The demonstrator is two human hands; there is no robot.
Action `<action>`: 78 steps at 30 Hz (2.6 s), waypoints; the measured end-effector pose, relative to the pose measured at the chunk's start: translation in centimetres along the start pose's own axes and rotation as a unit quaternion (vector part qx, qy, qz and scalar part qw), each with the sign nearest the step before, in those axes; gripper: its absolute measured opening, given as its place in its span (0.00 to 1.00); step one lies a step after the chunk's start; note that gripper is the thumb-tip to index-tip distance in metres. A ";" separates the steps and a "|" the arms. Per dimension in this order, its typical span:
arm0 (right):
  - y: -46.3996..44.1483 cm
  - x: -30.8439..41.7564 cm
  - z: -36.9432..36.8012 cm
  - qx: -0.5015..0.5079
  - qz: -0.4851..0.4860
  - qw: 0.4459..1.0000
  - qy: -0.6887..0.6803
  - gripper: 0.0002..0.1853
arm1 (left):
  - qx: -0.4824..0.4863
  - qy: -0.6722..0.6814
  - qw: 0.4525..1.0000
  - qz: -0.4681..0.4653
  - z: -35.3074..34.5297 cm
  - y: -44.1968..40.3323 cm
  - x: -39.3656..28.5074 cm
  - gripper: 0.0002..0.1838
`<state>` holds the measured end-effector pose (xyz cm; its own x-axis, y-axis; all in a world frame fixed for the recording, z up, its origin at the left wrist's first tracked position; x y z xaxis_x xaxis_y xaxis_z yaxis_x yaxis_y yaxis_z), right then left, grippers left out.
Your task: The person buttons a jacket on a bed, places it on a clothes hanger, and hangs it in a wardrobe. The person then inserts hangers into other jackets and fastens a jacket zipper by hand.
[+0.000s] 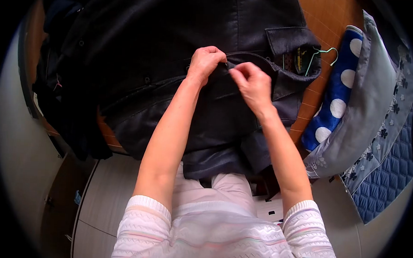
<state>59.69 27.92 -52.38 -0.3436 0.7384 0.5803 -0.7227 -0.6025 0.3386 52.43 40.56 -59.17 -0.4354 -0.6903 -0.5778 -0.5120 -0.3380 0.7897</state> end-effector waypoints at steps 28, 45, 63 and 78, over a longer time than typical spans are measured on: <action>-1.9 -3.3 -3.1 0.207 -0.154 0.916 -0.307 0.10 | 0.173 0.099 0.980 -0.012 1.1 1.1 0.3 0.16; -5.1 -11.4 7.6 -0.035 -0.150 0.988 -0.001 0.15 | 0.093 -0.400 0.762 -0.501 -11.2 1.3 0.5 0.10; -6.1 -12.6 4.4 -0.029 -0.156 0.962 -0.222 0.10 | -0.006 -0.371 0.881 -0.293 -12.0 -0.7 1.1 0.10; -4.2 -12.3 4.5 -0.024 -0.126 0.967 -0.219 0.09 | 0.021 -0.451 0.817 -0.358 -14.0 0.2 1.0 0.06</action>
<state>69.62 19.97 -57.60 0.1268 0.6545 0.7454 -0.7806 -0.3978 0.4821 62.28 30.85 -56.68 -0.3724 0.4337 -0.8205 -0.8912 -0.4138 0.1858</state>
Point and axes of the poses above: each hand's wrist, its own y-axis away from the middle knuckle, its own z-axis out of the back of the hand, x = y × z, the point moved 3 cm from there along -y, towards the middle knuckle, and after that the axes turned 14 degrees about y, right-handed, at the moved point
